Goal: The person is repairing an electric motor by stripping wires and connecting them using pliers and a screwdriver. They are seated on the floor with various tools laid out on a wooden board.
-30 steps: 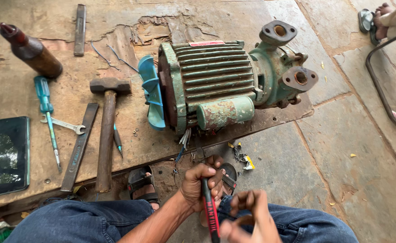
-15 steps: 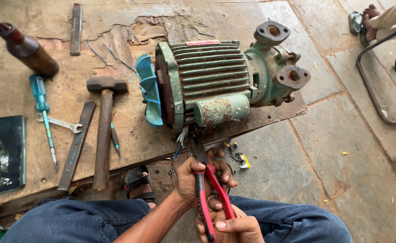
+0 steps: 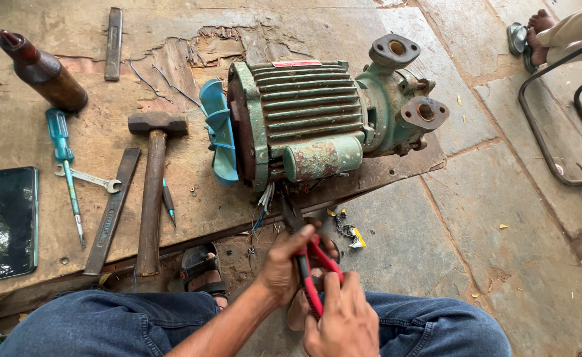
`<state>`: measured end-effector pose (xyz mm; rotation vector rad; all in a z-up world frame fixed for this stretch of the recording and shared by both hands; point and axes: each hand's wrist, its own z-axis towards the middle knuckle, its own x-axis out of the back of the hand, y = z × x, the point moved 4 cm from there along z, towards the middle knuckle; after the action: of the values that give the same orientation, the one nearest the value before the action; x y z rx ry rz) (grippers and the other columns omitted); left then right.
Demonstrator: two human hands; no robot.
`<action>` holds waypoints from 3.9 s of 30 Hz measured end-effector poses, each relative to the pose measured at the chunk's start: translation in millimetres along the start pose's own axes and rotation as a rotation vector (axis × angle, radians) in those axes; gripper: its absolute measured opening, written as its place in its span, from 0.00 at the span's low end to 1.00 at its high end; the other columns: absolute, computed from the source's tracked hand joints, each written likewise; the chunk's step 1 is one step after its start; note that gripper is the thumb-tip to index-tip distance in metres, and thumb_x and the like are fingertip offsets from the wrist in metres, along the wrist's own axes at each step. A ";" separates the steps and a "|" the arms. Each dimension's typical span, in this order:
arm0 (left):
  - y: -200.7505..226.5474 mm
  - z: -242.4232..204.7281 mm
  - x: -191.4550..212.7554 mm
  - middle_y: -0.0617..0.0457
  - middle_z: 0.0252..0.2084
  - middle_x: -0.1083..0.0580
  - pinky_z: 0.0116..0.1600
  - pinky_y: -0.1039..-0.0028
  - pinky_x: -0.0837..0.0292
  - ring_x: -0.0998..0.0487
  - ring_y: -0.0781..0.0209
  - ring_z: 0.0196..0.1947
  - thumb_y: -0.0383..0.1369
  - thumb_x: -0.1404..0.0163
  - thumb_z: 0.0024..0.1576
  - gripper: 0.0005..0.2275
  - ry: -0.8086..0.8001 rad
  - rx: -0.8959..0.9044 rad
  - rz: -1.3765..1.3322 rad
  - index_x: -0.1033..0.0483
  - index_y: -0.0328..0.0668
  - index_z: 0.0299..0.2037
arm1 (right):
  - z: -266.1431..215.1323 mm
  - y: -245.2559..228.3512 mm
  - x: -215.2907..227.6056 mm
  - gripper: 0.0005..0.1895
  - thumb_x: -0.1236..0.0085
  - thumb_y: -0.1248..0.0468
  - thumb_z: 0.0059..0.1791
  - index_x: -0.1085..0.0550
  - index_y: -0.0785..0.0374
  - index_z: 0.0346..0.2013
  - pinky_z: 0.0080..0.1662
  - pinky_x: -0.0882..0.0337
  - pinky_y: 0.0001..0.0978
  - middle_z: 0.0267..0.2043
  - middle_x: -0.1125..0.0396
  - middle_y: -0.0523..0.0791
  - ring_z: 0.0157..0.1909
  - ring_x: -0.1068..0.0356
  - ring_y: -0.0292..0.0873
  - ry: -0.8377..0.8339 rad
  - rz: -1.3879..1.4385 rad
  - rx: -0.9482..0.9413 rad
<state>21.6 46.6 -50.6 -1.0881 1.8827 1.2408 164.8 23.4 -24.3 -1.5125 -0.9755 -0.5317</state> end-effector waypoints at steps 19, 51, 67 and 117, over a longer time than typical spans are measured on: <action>-12.7 9.7 3.4 0.50 0.33 0.23 0.48 0.62 0.18 0.18 0.54 0.37 0.36 0.43 0.61 0.18 -0.186 -0.008 -0.212 0.29 0.33 0.57 | 3.4 -1.5 9.6 0.34 0.25 0.49 0.29 0.34 0.58 0.40 0.29 0.28 0.37 0.28 0.33 0.48 0.27 0.28 0.46 -0.061 -0.084 0.038; 251.1 -117.1 107.7 0.43 0.36 0.21 0.48 0.55 0.26 0.19 0.44 0.38 0.40 0.44 0.54 0.15 1.024 -0.194 1.445 0.24 0.42 0.47 | 132.1 -50.6 -66.8 0.16 0.50 0.60 0.54 0.25 0.72 0.45 0.41 0.25 0.35 0.37 0.26 0.49 0.36 0.27 0.43 -0.522 1.315 -0.276; 225.9 -91.1 113.5 0.34 0.40 0.20 0.52 0.54 0.25 0.19 0.38 0.44 0.42 0.40 0.51 0.19 0.898 -0.047 1.669 0.20 0.39 0.47 | 118.8 -89.7 -46.9 0.12 0.44 0.63 0.53 0.22 0.72 0.35 0.26 0.30 0.31 0.27 0.27 0.49 0.23 0.31 0.39 -0.188 0.917 -0.077; 2.5 -0.3 17.0 0.50 0.26 0.25 0.33 0.64 0.19 0.20 0.56 0.24 0.37 0.39 0.56 0.19 0.178 0.132 0.154 0.30 0.27 0.44 | 6.9 -7.9 -6.7 0.35 0.32 0.56 0.38 0.37 0.65 0.54 0.44 0.24 0.33 0.45 0.29 0.52 0.43 0.25 0.43 -0.096 -0.038 0.146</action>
<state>11.5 41.9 -63.6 -1.0282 2.1862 1.1147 153.3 27.8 -26.4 -1.4012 -1.0953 -0.4082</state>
